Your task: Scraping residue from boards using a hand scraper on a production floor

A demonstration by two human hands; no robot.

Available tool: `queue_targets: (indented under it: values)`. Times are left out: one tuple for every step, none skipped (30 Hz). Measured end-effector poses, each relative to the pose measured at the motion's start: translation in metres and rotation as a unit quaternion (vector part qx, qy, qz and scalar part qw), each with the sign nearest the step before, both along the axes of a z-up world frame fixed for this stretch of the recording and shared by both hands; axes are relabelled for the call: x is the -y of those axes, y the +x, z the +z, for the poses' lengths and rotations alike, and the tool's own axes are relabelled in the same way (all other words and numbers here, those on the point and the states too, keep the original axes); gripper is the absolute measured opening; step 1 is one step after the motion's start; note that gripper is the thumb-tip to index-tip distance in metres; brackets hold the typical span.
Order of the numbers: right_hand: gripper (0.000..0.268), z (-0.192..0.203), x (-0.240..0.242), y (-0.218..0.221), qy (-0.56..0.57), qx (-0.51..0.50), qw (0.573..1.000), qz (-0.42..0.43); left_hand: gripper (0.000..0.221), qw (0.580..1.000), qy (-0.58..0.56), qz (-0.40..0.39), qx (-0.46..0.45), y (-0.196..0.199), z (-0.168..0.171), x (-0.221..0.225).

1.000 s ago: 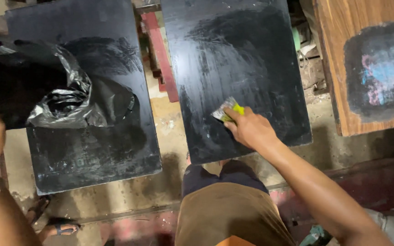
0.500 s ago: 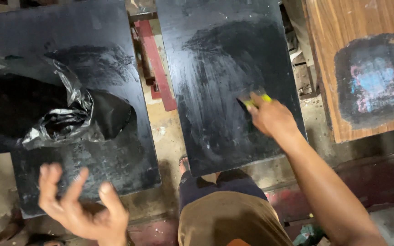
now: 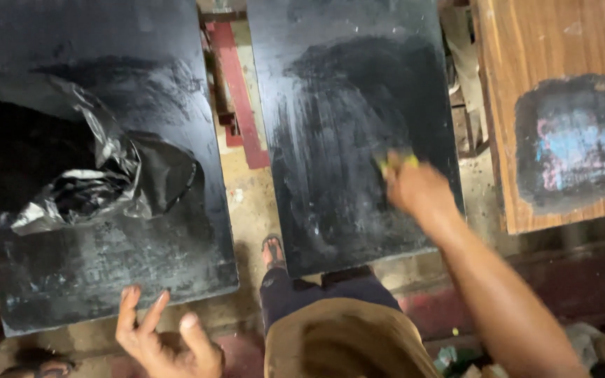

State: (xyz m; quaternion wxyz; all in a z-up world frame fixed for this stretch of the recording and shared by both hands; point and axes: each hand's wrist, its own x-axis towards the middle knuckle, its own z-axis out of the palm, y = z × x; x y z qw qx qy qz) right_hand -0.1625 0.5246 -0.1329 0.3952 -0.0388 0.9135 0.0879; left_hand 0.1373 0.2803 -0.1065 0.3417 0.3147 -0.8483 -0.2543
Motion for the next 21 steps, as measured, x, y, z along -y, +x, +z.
queue_targets:
  values:
    - [0.051, -0.005, 0.003, -0.015, -0.006, -0.016, 1.000, -0.021, 0.042, 0.999, 0.016, -0.025, -0.018, -0.002, 0.001, -0.002]
    - [0.049, -0.010, 0.006, -0.029, -0.011, -0.032, 0.999, -0.043, 0.040, 0.998, 0.031, -0.050, -0.037, -0.005, 0.002, -0.004]
    - [0.049, -0.003, 0.004, -0.020, -0.010, -0.035, 0.998, -0.043, 0.040, 0.997, 0.033, -0.051, -0.039, -0.001, 0.001, -0.006]
    - [0.047, 0.006, 0.003, -0.010, 0.007, -0.015, 1.000, -0.011, 0.038, 0.998, 0.033, -0.047, -0.018, 0.002, 0.000, -0.008]
    - [0.045, 0.014, 0.004, -0.004, 0.024, 0.003, 0.999, 0.025, 0.036, 0.999, 0.034, -0.040, 0.001, 0.004, -0.001, -0.010]
    - [0.045, 0.009, 0.005, -0.011, 0.026, -0.002, 0.999, 0.028, 0.036, 0.999, 0.036, -0.036, -0.004, -0.001, -0.007, -0.008]
    - [0.049, 0.001, 0.004, -0.016, 0.038, -0.002, 0.999, 0.023, 0.036, 0.998, 0.040, -0.045, -0.027, -0.001, -0.011, -0.007]
    - [0.053, -0.007, 0.003, -0.020, 0.050, -0.002, 0.999, 0.017, 0.036, 0.996, 0.044, -0.053, -0.049, -0.001, -0.017, -0.009]
    - [0.053, 0.000, 0.007, -0.012, 0.053, 0.007, 0.998, 0.013, 0.036, 0.996, 0.048, -0.057, -0.041, 0.002, -0.014, -0.012]
    - [0.051, 0.008, 0.010, -0.005, 0.061, 0.014, 0.998, 0.019, 0.036, 0.996, 0.060, -0.062, -0.038, 0.003, -0.011, -0.015]
    - [0.048, 0.018, 0.018, -0.008, 0.066, 0.008, 0.997, 0.026, 0.036, 0.994, 0.068, -0.065, -0.047, -0.004, -0.012, -0.016]
    - [0.048, 0.015, 0.017, -0.009, 0.066, 0.004, 0.998, 0.024, 0.036, 0.994, 0.067, -0.068, -0.051, -0.003, -0.013, -0.013]
    - [0.042, 0.012, 0.016, -0.013, 0.061, 0.001, 0.998, 0.015, 0.038, 0.995, 0.080, -0.058, -0.033, -0.003, -0.013, -0.015]
    - [0.052, 0.009, 0.014, -0.018, 0.055, -0.003, 0.998, 0.007, 0.040, 0.994, 0.092, -0.049, -0.017, -0.002, -0.015, -0.018]
    - [0.052, 0.013, 0.019, -0.017, 0.057, 0.002, 0.998, 0.002, 0.040, 0.994, 0.094, -0.053, -0.011, 0.000, -0.013, -0.020]
    - [0.041, 0.017, 0.024, -0.018, 0.085, 0.030, 0.996, 0.007, 0.040, 0.992, 0.112, -0.062, -0.002, 0.001, -0.011, -0.022]
    - [0.052, 0.022, 0.031, -0.023, 0.111, 0.052, 0.992, 0.013, 0.040, 0.990, 0.126, -0.070, 0.001, -0.002, -0.011, -0.022]
    - [0.052, 0.018, 0.025, -0.021, 0.111, 0.052, 0.992, 0.010, 0.040, 0.989, 0.126, -0.073, 0.001, 0.000, -0.012, -0.021]
    - [0.054, 0.015, 0.021, -0.022, 0.096, 0.058, 0.994, 0.003, 0.039, 0.989, 0.132, -0.059, -0.004, 0.000, -0.014, -0.022]
    - [0.056, 0.011, 0.017, -0.023, 0.081, 0.064, 0.995, -0.004, 0.038, 0.989, 0.139, -0.046, -0.010, 0.001, -0.016, -0.023]
    - [0.056, 0.003, 0.014, -0.029, 0.083, 0.067, 0.994, -0.004, 0.038, 0.989, 0.141, -0.045, -0.007, 0.000, -0.019, -0.023]
